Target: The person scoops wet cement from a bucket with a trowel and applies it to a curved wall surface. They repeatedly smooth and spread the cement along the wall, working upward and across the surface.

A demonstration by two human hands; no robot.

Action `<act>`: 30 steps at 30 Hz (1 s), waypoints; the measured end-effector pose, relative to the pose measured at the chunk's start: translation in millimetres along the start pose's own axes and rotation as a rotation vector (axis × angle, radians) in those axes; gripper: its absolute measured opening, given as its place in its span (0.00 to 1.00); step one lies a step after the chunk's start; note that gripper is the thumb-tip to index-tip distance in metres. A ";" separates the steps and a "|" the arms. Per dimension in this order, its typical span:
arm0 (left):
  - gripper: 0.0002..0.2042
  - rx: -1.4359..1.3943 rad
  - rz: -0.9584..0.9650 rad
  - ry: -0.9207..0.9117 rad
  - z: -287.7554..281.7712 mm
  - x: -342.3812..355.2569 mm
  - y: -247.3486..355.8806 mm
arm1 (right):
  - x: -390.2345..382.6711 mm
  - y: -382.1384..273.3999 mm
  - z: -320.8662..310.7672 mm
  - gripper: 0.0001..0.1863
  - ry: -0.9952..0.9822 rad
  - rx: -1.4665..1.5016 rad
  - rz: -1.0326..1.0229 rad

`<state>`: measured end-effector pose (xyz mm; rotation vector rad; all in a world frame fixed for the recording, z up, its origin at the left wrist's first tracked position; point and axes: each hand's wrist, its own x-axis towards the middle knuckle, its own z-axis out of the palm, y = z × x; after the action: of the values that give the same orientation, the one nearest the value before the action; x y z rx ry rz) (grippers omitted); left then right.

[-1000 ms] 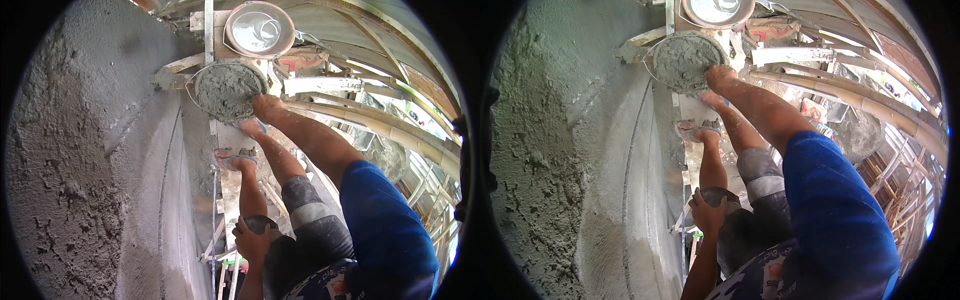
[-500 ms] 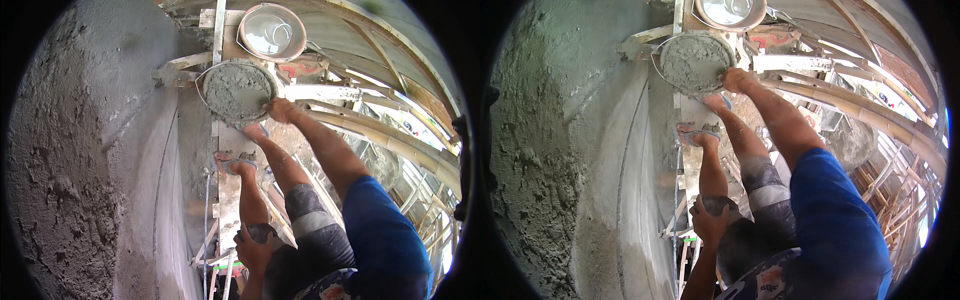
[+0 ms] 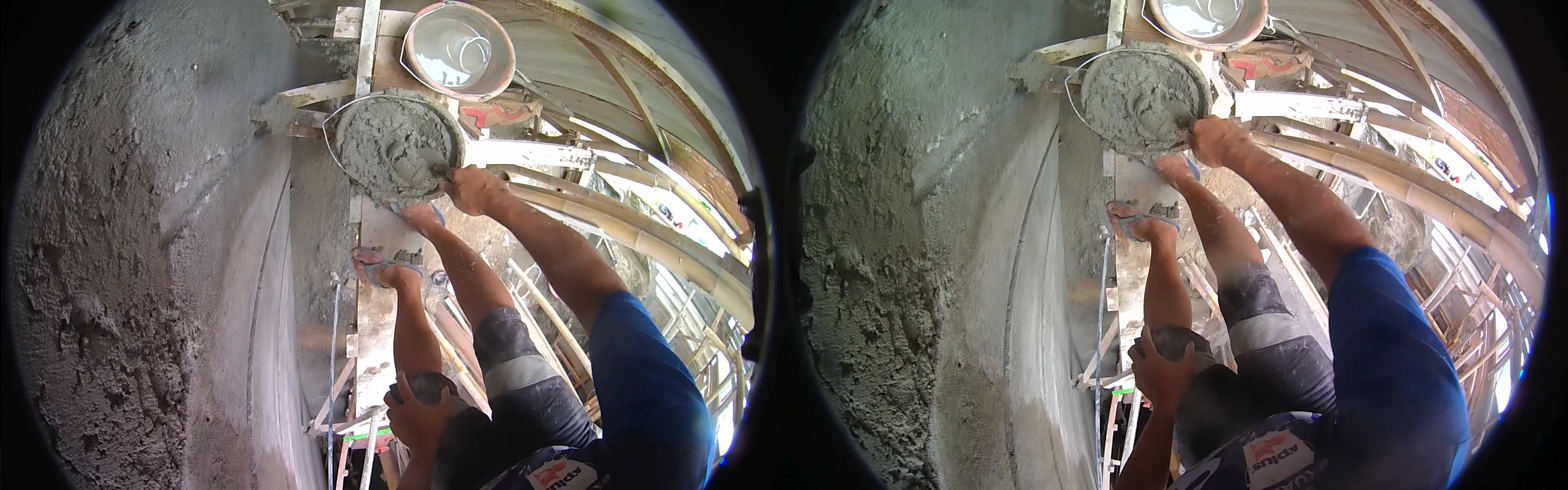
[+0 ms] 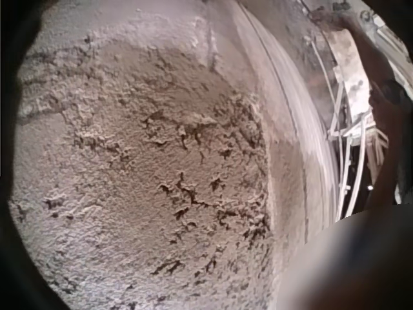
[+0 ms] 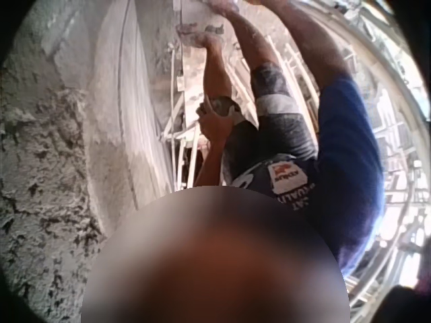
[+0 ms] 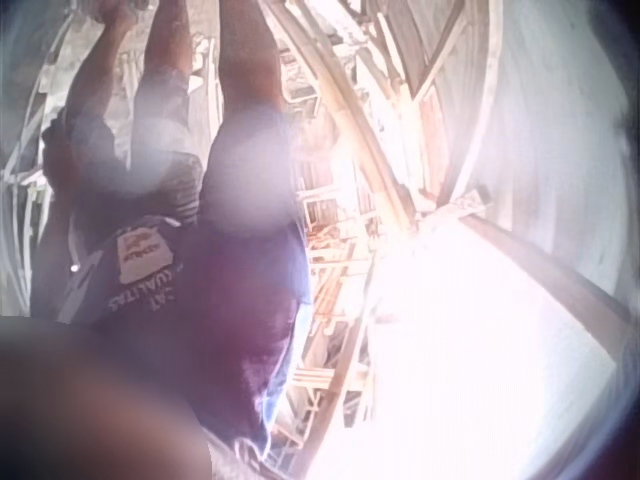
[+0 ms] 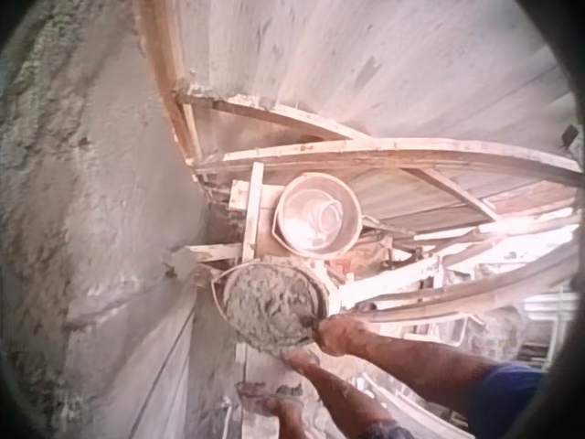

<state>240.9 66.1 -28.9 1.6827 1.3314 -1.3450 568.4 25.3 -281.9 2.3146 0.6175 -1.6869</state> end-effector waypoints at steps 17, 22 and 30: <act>0.49 0.085 0.035 0.051 -14.7 7.6 4.6 | 28.0 14.4 36.3 0.22 -0.012 0.403 -0.237; 0.49 0.046 0.058 0.035 -10.8 6.7 -2.9 | -13.9 46.1 33.6 0.21 0.050 0.605 -0.325; 0.40 -0.676 -0.006 0.402 -50.9 -41.9 -38.1 | -175.3 27.2 -30.2 0.15 -0.116 1.155 -0.168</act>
<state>223.1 109.5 31.2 1.4880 1.7582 -0.4569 561.5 -23.2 -108.7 2.7975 -0.3414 -2.7078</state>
